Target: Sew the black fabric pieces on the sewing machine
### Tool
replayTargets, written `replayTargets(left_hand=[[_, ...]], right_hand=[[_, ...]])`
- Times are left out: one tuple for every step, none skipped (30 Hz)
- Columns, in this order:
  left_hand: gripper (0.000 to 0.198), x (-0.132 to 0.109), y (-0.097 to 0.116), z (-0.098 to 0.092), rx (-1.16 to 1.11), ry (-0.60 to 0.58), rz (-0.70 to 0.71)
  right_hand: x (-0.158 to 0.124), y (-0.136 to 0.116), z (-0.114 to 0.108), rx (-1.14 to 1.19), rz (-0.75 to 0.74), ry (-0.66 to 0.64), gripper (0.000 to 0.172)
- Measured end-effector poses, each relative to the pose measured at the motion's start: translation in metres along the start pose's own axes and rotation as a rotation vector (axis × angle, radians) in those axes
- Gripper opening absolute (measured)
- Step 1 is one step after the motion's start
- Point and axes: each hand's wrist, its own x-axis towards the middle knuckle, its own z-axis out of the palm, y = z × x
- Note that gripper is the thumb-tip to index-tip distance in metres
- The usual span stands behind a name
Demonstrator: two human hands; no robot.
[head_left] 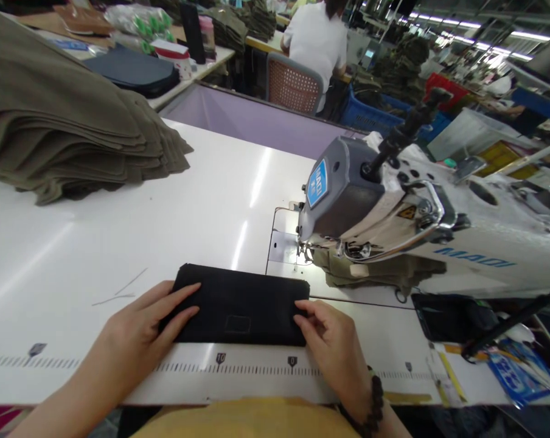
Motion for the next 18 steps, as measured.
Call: replayTargets(left_hand=[[0.039, -0.0014, -0.0005, 0.0003, 0.025, 0.005, 0.009], [0.04, -0.0027, -0.0012, 0.0006, 0.049, 0.005, 0.016], [0.04, -0.004, -0.0018, 0.0009, 0.07, -0.001, 0.02], [0.04, -0.0049, -0.0024, 0.0011, 0.088, -0.007, 0.019], [0.04, -0.0055, -0.0027, 0.0013, 0.103, -0.009, 0.013], [0.04, -0.0057, -0.0028, 0.0013, 0.115, -0.006, 0.009], [0.041, -0.0056, -0.0028, 0.0013, 0.12, -0.006, 0.006], [0.042, -0.0052, -0.0026, 0.0013, 0.121, -0.002, 0.006], [0.043, -0.0047, -0.0024, 0.0014, 0.122, 0.0, 0.006], [0.044, -0.0042, -0.0024, 0.0016, 0.122, -0.001, 0.008], [0.044, -0.004, -0.0026, 0.002, 0.123, -0.008, 0.008], [0.043, -0.004, -0.0031, 0.0025, 0.125, -0.017, 0.007], [0.043, -0.0044, -0.0038, 0.0031, 0.126, -0.024, 0.007], [0.042, -0.0049, -0.0045, 0.0038, 0.129, -0.025, 0.008], [0.041, -0.0055, -0.0052, 0.0043, 0.132, -0.029, 0.01], [0.041, -0.006, -0.0056, 0.0047, 0.137, -0.026, 0.013], [0.041, -0.0063, -0.0058, 0.0049, 0.142, -0.024, 0.013], [0.042, -0.0062, -0.0057, 0.0048, 0.147, -0.019, 0.012]], right_hand=[[0.0003, -0.0001, 0.0001, 0.001, 0.001, 0.004, 0.02], [0.0007, -0.0001, 0.0002, 0.001, 0.002, 0.007, 0.021], [0.0011, -0.0001, 0.0004, 0.0, 0.004, 0.007, 0.021], [0.0014, -0.0002, 0.0006, -0.001, 0.006, 0.008, 0.021], [0.0018, -0.0003, 0.0007, -0.003, 0.007, 0.008, 0.021], [0.002, -0.0005, 0.0008, -0.005, 0.008, 0.009, 0.021], [0.0023, -0.0008, 0.0008, -0.007, 0.009, 0.008, 0.021], [0.0026, -0.0011, 0.0007, -0.008, 0.011, 0.007, 0.021], [0.0028, -0.0015, 0.0006, -0.009, 0.012, 0.005, 0.021], [0.0031, -0.0018, 0.0003, -0.012, 0.014, 0.003, 0.021], [0.0034, -0.0021, 0.0001, -0.015, 0.018, 0.001, 0.021], [0.0038, -0.0024, -0.0002, -0.019, 0.023, -0.001, 0.021], [0.0041, -0.0026, -0.0005, -0.022, 0.028, -0.004, 0.022], [0.0044, -0.0027, -0.0008, -0.025, 0.032, -0.007, 0.022], [0.0048, -0.0028, -0.001, -0.026, 0.037, -0.012, 0.023], [0.0051, -0.0029, -0.0013, -0.027, 0.041, -0.017, 0.023], [0.0053, -0.003, -0.0015, -0.028, 0.044, -0.023, 0.024], [0.0056, -0.0032, -0.0017, -0.029, 0.046, -0.029, 0.024]])
